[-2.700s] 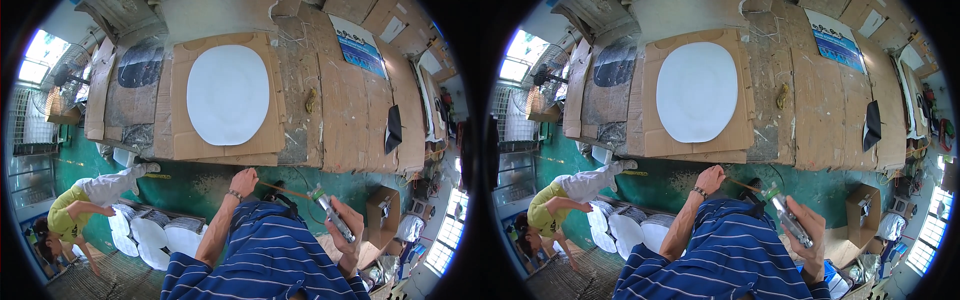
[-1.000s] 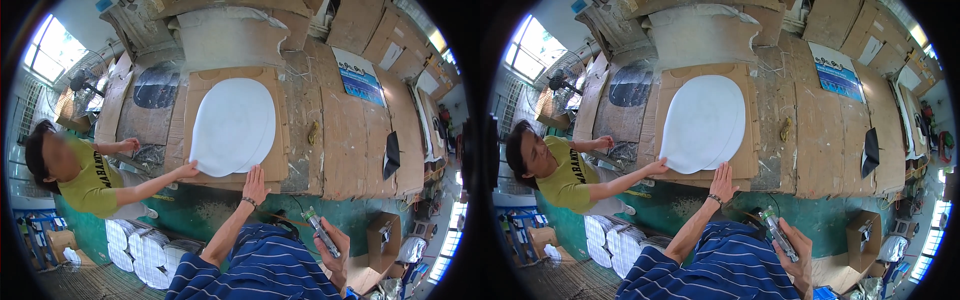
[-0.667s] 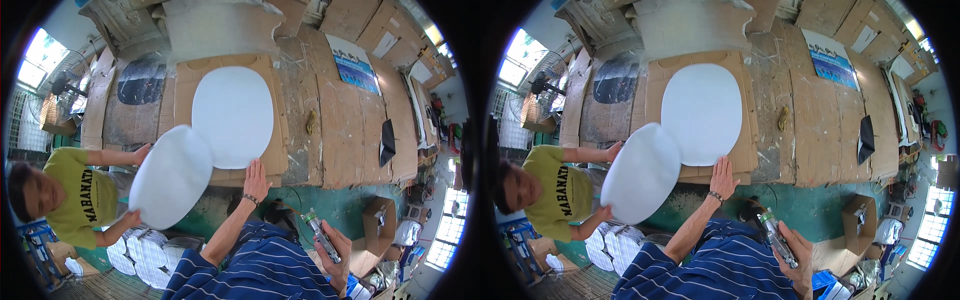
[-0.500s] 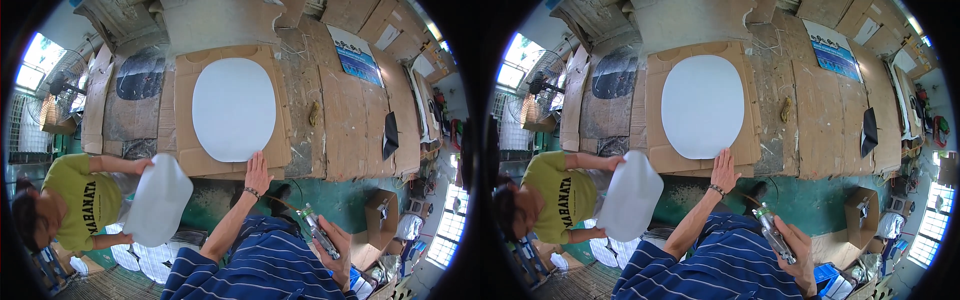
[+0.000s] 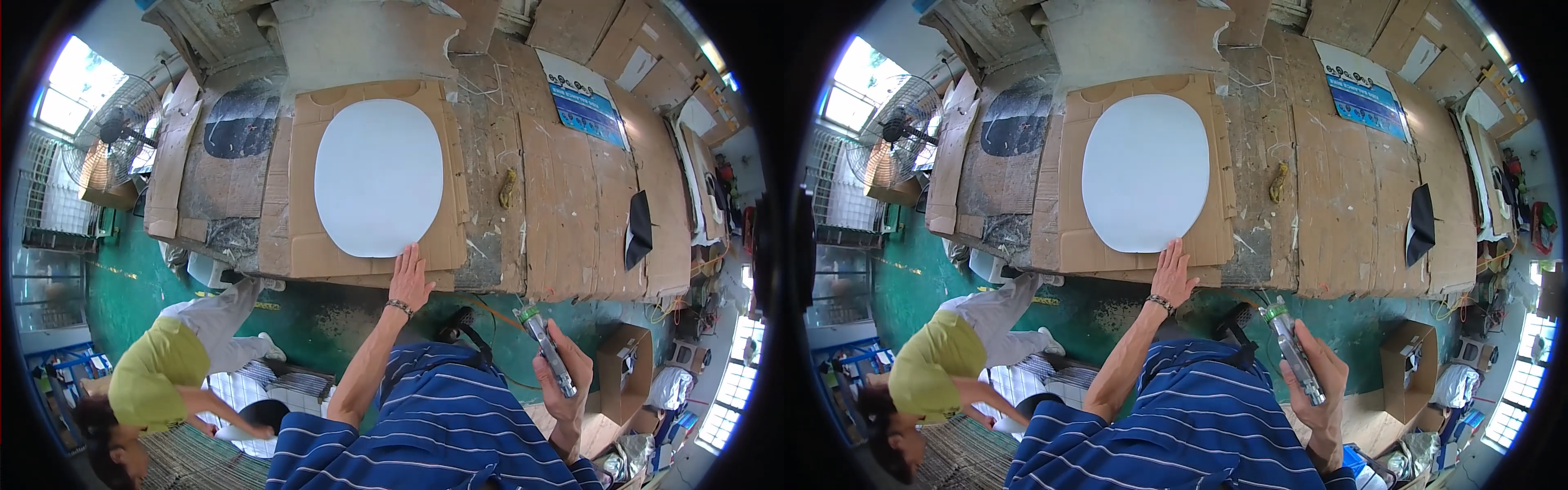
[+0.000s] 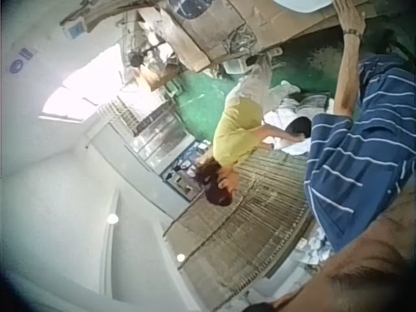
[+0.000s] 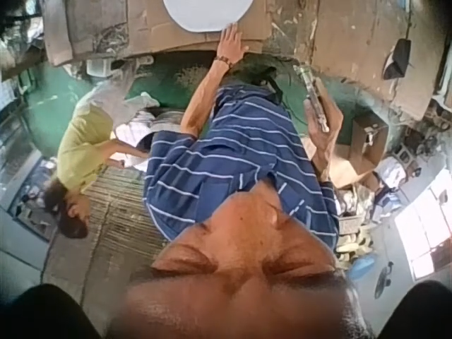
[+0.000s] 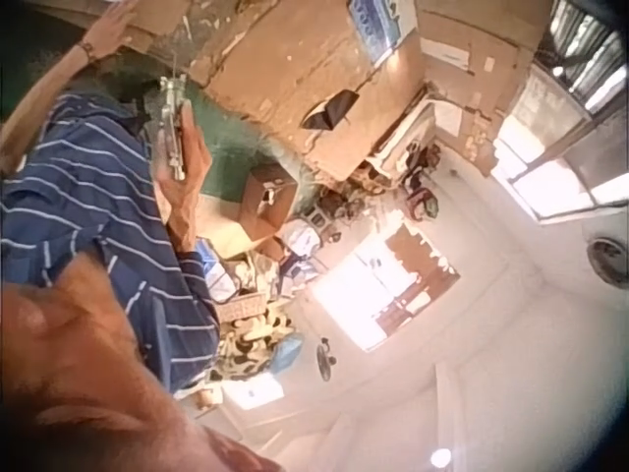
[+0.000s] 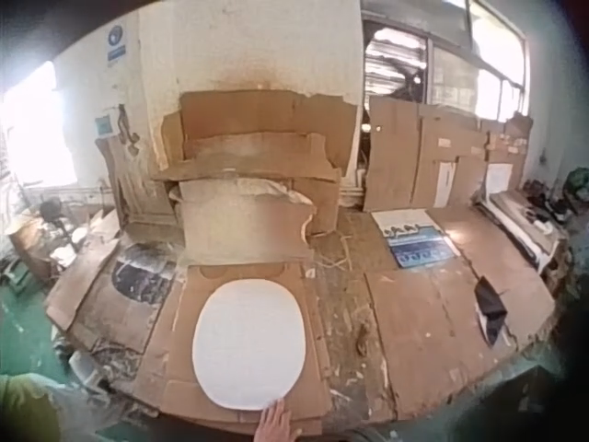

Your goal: Collaborating to place and organize white oval plastic sheets onto a template on a manufacturing workbench.

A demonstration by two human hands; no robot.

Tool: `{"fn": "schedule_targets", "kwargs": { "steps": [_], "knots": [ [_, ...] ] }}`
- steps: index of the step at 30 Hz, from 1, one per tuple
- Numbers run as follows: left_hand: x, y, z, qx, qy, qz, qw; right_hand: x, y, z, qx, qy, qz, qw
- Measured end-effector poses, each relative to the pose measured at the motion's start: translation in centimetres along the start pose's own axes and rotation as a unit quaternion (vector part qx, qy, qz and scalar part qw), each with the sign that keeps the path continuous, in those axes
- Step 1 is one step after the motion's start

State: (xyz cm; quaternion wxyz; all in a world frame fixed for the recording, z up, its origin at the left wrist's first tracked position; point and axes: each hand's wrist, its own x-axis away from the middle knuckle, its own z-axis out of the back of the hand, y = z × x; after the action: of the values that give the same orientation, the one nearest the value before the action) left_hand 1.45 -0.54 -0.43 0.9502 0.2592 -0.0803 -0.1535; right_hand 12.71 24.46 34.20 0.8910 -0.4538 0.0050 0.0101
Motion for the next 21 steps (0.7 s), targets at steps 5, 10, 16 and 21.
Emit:
{"fn": "schedule_targets", "kwargs": {
  "steps": [5, 10, 16, 21],
  "knots": [
    [3.5, 0.7, -0.7, 0.041, 0.001, -0.014, 0.999, 1.7, 0.9, 2.4, 0.007, -0.101, -0.019, 0.995],
    [7.7, 0.6, -2.1, 0.131, -0.06, 0.069, 0.987, 0.0, 0.8, 1.8, -0.022, -0.165, 0.018, 0.986],
    [9.0, 0.6, -1.2, 0.149, -0.084, 0.134, 0.976, -2.4, 1.8, 1.0, -0.038, -0.085, 0.049, 0.995],
    [8.7, 0.2, -0.6, 0.141, -0.046, 0.131, 0.98, -2.6, 2.7, 1.6, -0.007, -0.008, 0.062, 0.998]
  ]
}}
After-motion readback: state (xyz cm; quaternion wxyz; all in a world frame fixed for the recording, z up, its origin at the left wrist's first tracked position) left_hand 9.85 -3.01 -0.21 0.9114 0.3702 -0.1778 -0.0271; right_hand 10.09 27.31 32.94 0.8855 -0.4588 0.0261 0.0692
